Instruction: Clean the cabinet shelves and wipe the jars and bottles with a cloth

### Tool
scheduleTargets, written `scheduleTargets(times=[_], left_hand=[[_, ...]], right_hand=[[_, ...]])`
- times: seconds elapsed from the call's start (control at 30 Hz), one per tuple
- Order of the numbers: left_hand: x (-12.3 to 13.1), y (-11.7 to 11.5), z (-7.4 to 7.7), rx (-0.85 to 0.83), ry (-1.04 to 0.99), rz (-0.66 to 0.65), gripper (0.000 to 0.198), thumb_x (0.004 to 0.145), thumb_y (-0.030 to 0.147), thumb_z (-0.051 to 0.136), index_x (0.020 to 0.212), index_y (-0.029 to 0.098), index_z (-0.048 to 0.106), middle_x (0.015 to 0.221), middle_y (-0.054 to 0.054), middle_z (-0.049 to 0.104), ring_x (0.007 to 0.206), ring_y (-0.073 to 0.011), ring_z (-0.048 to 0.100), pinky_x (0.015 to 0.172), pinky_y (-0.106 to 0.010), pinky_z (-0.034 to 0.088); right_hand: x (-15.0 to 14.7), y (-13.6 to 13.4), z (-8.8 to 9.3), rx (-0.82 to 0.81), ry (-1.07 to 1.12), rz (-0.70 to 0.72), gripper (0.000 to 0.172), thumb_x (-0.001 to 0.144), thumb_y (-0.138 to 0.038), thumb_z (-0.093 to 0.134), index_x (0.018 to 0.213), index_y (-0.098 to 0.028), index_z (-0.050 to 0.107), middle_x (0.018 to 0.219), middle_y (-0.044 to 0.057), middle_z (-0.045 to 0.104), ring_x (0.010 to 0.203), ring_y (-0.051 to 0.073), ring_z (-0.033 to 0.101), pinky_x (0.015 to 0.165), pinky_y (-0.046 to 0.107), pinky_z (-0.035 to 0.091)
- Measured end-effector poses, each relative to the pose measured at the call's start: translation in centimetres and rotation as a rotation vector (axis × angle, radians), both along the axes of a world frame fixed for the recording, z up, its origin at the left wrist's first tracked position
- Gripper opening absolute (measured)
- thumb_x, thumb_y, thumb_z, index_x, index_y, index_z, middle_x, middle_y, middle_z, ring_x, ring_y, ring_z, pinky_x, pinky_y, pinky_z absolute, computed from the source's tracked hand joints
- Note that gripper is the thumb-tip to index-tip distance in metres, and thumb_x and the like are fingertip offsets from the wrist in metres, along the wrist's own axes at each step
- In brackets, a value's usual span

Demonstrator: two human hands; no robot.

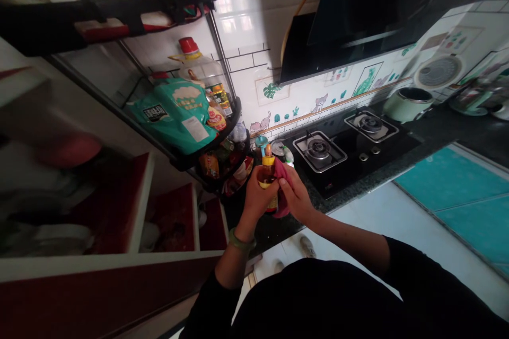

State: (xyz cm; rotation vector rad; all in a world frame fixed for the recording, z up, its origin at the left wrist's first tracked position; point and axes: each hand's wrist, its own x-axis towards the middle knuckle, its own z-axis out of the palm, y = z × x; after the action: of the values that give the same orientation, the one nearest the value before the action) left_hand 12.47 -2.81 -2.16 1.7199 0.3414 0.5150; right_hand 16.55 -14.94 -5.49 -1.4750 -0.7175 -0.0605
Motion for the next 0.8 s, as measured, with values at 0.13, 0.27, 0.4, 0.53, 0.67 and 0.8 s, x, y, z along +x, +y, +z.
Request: scheduleTargets(times=[0.13,0.27,0.4,0.53,0.67,0.8], left_hand=[[-0.4,0.5,-0.8,-0.065,0.03,0.05,0.038,0.072,0.035,0.078,0.103,0.02,0.063,0.098,-0.005,0.075,0.091,-0.0205,0.072,0.089,-0.035,0.056],[-0.5,0.6,-1.0,-0.07,0.04,0.091,0.037,0.077,0.04,0.077,0.104,0.021,0.061,0.097,-0.004,0.074,0.088,-0.0194,0.07,0.087,-0.035,0.055],[-0.1,-0.3,-0.3,-0.019,-0.009,0.055,0.037,0.075,0.036,0.079,0.104,0.021,0.06,0.098,-0.004,0.074,0.09,-0.019,0.07,0.087,-0.033,0.055],[0.1,-1.2,0.4,-0.086,0.036,-0.041,0.041,0.072,0.038,0.08,0.105,0.019,0.064,0.098,-0.006,0.075,0.091,-0.0216,0.07,0.084,-0.034,0.056],[-0.5,-0.9,0.2,-0.298,0.068,-0.328,0.058,0.072,0.048,0.086,0.116,0.017,0.067,0.108,-0.009,0.077,0.099,-0.026,0.073,0.09,-0.038,0.057],[-1.9,-0.7,-0.9,-0.62,0.051,-0.554,0.062,0.078,0.061,0.083,0.12,0.018,0.066,0.102,-0.008,0.077,0.085,-0.0232,0.074,0.076,-0.033,0.057]], right_hand=[[1.2,-1.3,-0.3,-0.019,0.102,0.078,0.046,0.102,-0.058,0.057,0.13,-0.023,0.07,0.131,0.012,0.069,0.127,0.025,0.063,0.12,0.043,0.048],[2.6,-2.2,2.0,0.056,0.421,0.08,0.049,0.098,-0.066,0.06,0.118,-0.024,0.074,0.113,0.006,0.077,0.11,0.024,0.07,0.107,0.042,0.056],[2.1,-1.4,4.4,0.112,0.255,0.07,0.056,0.101,-0.068,0.053,0.133,-0.026,0.07,0.141,0.008,0.069,0.142,0.025,0.057,0.129,0.045,0.039],[2.1,-0.2,4.2,0.188,0.362,0.226,0.059,0.09,-0.065,0.071,0.138,-0.03,0.067,0.14,0.006,0.071,0.143,0.024,0.057,0.13,0.046,0.038],[3.3,-0.7,4.3,0.235,0.598,0.412,0.051,0.076,-0.053,0.089,0.118,-0.03,0.073,0.118,0.002,0.08,0.109,0.024,0.076,0.103,0.04,0.061],[3.9,-1.8,6.2,0.343,0.596,0.423,0.039,0.078,-0.048,0.088,0.108,-0.028,0.073,0.118,0.003,0.08,0.1,0.025,0.079,0.091,0.04,0.066]])
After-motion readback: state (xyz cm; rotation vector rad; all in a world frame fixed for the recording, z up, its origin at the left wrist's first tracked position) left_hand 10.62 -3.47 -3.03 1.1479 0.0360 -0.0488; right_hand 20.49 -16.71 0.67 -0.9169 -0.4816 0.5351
